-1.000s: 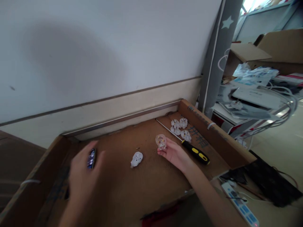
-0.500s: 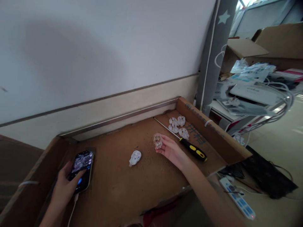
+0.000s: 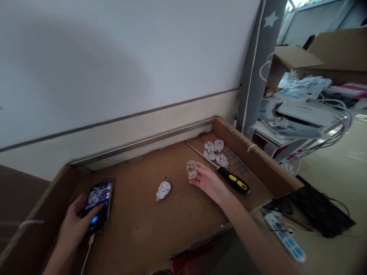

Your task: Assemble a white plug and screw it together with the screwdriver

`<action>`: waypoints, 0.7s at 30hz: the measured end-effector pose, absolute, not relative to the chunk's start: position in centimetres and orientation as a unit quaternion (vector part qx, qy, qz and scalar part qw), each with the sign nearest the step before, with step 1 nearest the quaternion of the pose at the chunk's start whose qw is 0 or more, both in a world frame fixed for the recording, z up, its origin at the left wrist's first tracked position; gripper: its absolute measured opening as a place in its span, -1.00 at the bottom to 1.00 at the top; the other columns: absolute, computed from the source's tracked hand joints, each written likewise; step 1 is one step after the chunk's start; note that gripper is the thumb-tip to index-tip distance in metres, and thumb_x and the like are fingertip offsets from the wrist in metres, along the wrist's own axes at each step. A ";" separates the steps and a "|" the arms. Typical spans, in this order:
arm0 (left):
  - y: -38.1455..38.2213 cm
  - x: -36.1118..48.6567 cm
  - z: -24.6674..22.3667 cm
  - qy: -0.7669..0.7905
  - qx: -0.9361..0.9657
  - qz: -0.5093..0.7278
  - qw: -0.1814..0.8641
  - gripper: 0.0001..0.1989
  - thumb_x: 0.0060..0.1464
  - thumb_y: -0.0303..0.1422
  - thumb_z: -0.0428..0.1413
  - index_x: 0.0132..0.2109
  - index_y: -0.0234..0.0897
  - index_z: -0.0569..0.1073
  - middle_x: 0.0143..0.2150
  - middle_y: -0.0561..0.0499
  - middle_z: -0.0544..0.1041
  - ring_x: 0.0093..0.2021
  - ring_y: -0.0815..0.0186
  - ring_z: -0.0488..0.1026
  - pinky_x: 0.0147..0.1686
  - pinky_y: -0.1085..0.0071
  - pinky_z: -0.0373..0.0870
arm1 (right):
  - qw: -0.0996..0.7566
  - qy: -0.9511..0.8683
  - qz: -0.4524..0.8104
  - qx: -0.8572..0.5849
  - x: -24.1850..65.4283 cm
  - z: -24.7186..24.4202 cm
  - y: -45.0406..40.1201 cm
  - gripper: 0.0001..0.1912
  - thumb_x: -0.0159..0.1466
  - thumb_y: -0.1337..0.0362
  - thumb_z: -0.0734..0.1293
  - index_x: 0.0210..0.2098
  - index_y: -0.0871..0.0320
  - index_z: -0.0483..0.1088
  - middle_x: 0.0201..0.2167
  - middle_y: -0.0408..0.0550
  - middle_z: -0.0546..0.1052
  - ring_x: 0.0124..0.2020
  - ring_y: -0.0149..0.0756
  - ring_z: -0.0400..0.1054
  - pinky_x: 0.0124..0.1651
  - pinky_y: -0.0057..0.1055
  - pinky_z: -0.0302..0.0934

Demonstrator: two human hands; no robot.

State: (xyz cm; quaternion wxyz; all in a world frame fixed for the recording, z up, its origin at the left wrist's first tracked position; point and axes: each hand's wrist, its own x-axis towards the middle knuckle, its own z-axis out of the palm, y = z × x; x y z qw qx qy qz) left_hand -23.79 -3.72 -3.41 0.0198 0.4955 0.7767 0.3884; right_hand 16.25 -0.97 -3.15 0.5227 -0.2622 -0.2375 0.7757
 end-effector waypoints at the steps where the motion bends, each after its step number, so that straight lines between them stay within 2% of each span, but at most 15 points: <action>1: -3.6 -23.6 -3.2 0.786 0.474 0.394 0.048 -0.59 -0.18 -0.17 0.25 -0.14 -0.18 0.42 -0.19 0.03 0.58 -0.12 0.14 0.50 -0.18 0.19 0.48 | 0.525 -0.234 0.776 -0.259 16.3 -3.2 -1.0 -0.64 0.07 0.20 0.41 -0.14 0.12 0.35 -0.36 -0.15 0.46 -0.40 -0.45 0.36 -0.27 -0.47 0.27; 3: -3.7 -23.1 -2.5 0.806 0.399 0.419 0.124 -0.59 -0.21 -0.17 0.27 -0.17 -0.19 0.44 -0.19 0.04 0.58 -0.11 0.13 0.49 -0.17 0.20 0.47 | 0.528 -0.230 0.777 -0.255 16.3 -3.2 -0.9 -0.64 0.07 0.20 0.41 -0.14 0.12 0.35 -0.36 -0.15 0.46 -0.40 -0.46 0.37 -0.28 -0.48 0.27; 5: -4.1 -22.6 -1.7 0.817 0.340 0.441 0.150 -0.62 -0.23 -0.16 0.27 -0.20 -0.17 0.47 -0.25 0.08 0.58 -0.18 0.14 0.50 -0.25 0.22 0.49 | 0.529 -0.227 0.778 -0.252 16.4 -3.1 -0.9 -0.64 0.06 0.21 0.42 -0.15 0.12 0.35 -0.36 -0.15 0.47 -0.40 -0.46 0.37 -0.29 -0.48 0.28; 7: -4.7 -22.4 -1.1 0.818 0.300 0.459 0.171 -0.63 -0.24 -0.18 0.26 -0.20 -0.15 0.49 -0.27 0.12 0.58 -0.18 0.14 0.50 -0.25 0.23 0.49 | 0.529 -0.226 0.779 -0.251 16.3 -3.1 -0.9 -0.63 0.04 0.21 0.43 -0.16 0.12 0.35 -0.38 -0.16 0.47 -0.40 -0.45 0.37 -0.29 -0.47 0.28; 10: -5.7 -22.8 -1.2 0.817 0.273 0.475 0.180 -0.60 -0.27 -0.25 0.22 -0.17 -0.15 0.48 -0.11 0.12 0.57 0.00 0.11 0.44 -0.02 0.19 0.41 | 0.529 -0.225 0.779 -0.250 16.4 -3.2 -1.0 -0.60 0.02 0.20 0.45 -0.17 0.12 0.36 -0.39 -0.16 0.48 -0.40 -0.44 0.38 -0.28 -0.46 0.27; 13: -6.4 -23.5 -1.9 0.803 0.290 0.482 0.199 -0.58 -0.30 -0.31 0.19 -0.16 -0.14 0.45 0.12 0.12 0.44 0.16 0.10 0.32 0.15 0.20 0.24 | 0.528 -0.221 0.781 -0.249 16.4 -3.2 -0.9 -0.58 0.00 0.20 0.46 -0.15 0.11 0.36 -0.37 -0.17 0.49 -0.40 -0.44 0.38 -0.28 -0.46 0.27; 18: -6.1 -23.2 -1.8 0.804 0.301 0.466 0.214 -0.49 -0.21 -0.29 0.18 -0.01 -0.15 0.39 0.20 0.05 0.35 0.19 0.11 0.27 0.19 0.16 0.18 | 0.530 -0.217 0.781 -0.249 16.4 -3.3 -0.8 -0.59 0.01 0.21 0.46 -0.16 0.11 0.36 -0.37 -0.17 0.49 -0.41 -0.45 0.39 -0.30 -0.47 0.27; 21: -5.6 -22.3 -1.4 0.813 0.330 0.431 0.212 -0.36 -0.15 -0.26 0.17 0.14 -0.25 0.29 0.25 -0.06 0.28 0.22 0.12 0.23 0.20 0.16 0.14 | 0.530 -0.217 0.781 -0.250 16.3 -3.2 -0.9 -0.60 0.01 0.22 0.46 -0.16 0.11 0.37 -0.37 -0.17 0.49 -0.41 -0.45 0.39 -0.30 -0.48 0.27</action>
